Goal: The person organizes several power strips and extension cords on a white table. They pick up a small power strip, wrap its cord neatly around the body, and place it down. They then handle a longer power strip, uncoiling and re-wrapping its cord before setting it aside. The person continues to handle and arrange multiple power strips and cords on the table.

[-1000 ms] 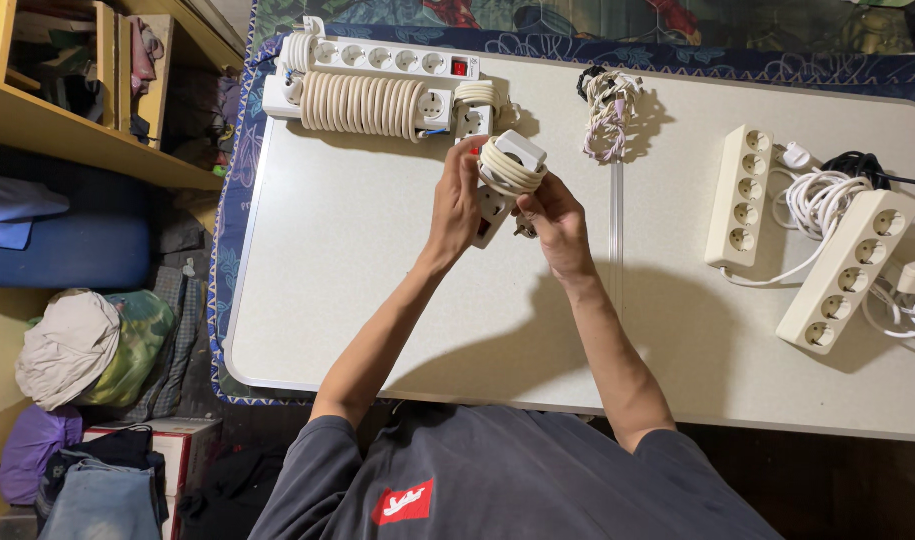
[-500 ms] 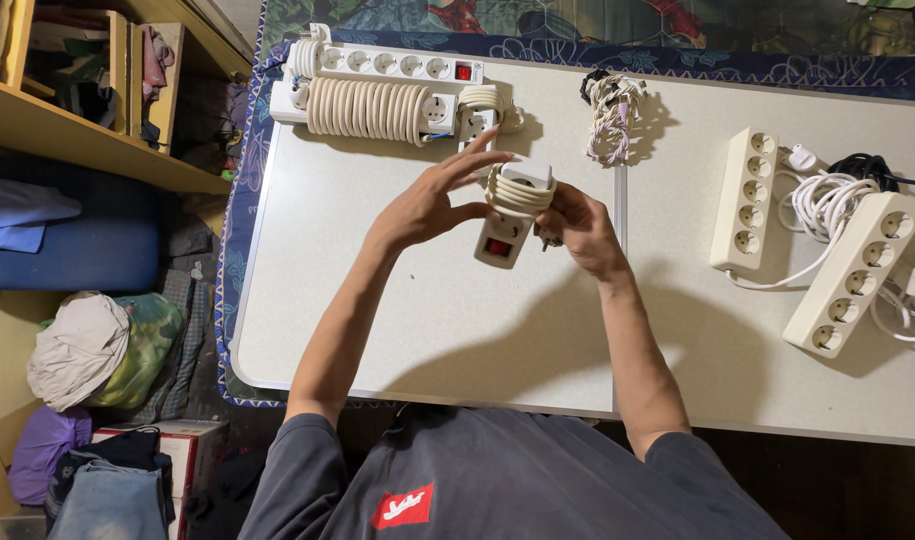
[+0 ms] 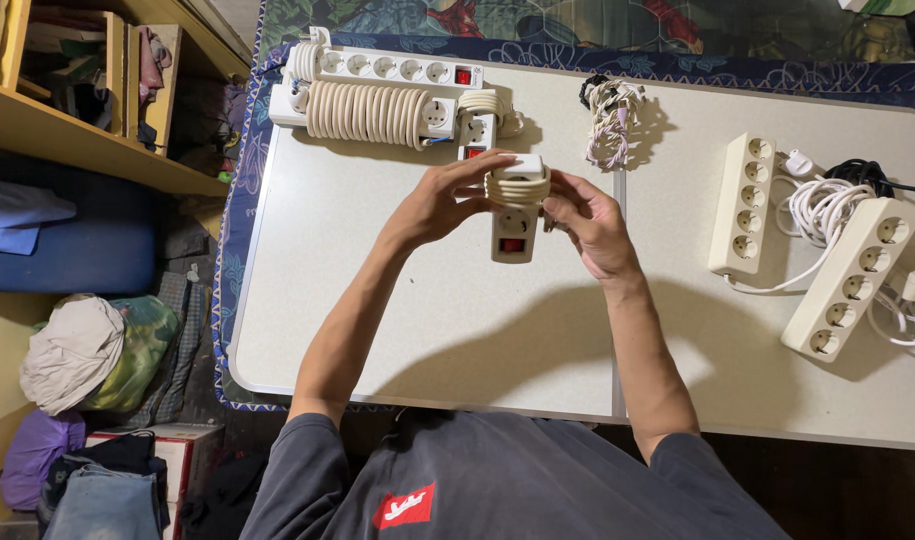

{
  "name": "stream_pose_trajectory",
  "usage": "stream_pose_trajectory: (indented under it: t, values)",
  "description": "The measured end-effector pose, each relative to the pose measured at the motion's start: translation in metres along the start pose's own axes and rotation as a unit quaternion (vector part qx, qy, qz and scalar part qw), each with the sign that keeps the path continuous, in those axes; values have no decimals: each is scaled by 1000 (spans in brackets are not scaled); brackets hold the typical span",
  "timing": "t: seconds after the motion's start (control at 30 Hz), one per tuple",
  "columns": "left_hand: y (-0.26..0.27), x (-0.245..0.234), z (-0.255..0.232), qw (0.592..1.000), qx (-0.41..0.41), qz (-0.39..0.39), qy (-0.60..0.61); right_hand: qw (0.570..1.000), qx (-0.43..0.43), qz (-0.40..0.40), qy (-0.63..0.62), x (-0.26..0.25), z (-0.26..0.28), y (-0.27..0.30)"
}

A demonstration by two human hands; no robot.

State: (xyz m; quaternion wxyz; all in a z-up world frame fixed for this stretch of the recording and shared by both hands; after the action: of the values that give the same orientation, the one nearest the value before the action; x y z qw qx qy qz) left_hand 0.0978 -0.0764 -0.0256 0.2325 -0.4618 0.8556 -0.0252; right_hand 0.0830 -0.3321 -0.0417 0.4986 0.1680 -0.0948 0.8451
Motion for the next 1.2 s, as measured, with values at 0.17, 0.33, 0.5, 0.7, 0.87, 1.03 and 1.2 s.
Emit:
stream_pose_trajectory:
  t: [0.17, 0.33, 0.5, 0.7, 0.87, 1.03, 1.2]
  values:
    - [-3, 3, 11, 996, -51, -19, 76, 994, -57, 29, 83, 8, 10, 1]
    - [-9, 16, 13, 996, -31, -38, 69, 968, -90, -77, 221, 10, -11, -5]
    - [-14, 19, 24, 999, -39, -20, 15, 957, -61, -97, 266, 0, -22, -3]
    - [-24, 24, 39, 996, -85, -2, 18, 950, -41, -129, 281, -13, -35, -11]
    - [-40, 33, 63, 985, -170, -17, -10, 950, -45, -158, 264, -39, -56, -32]
    - [-55, 35, 92, 989, -105, -91, -42, 955, -60, -162, 239, -61, -72, -65]
    - [-67, 23, 101, 951, -72, -123, -273, 958, -48, -162, 234, -71, -82, -87]
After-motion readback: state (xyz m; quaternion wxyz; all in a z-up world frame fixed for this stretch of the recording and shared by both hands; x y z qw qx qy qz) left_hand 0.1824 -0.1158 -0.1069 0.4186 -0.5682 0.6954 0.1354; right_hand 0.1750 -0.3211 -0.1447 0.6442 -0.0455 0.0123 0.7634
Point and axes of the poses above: each hand's wrist, its own y-axis away from the middle knuckle, its own x-axis out of the palm, z = x × y, the point moved 1 cm from there along -y, towards the middle knuckle, and after that the axes turned 9 degrees about z, right-handed, at the moved point
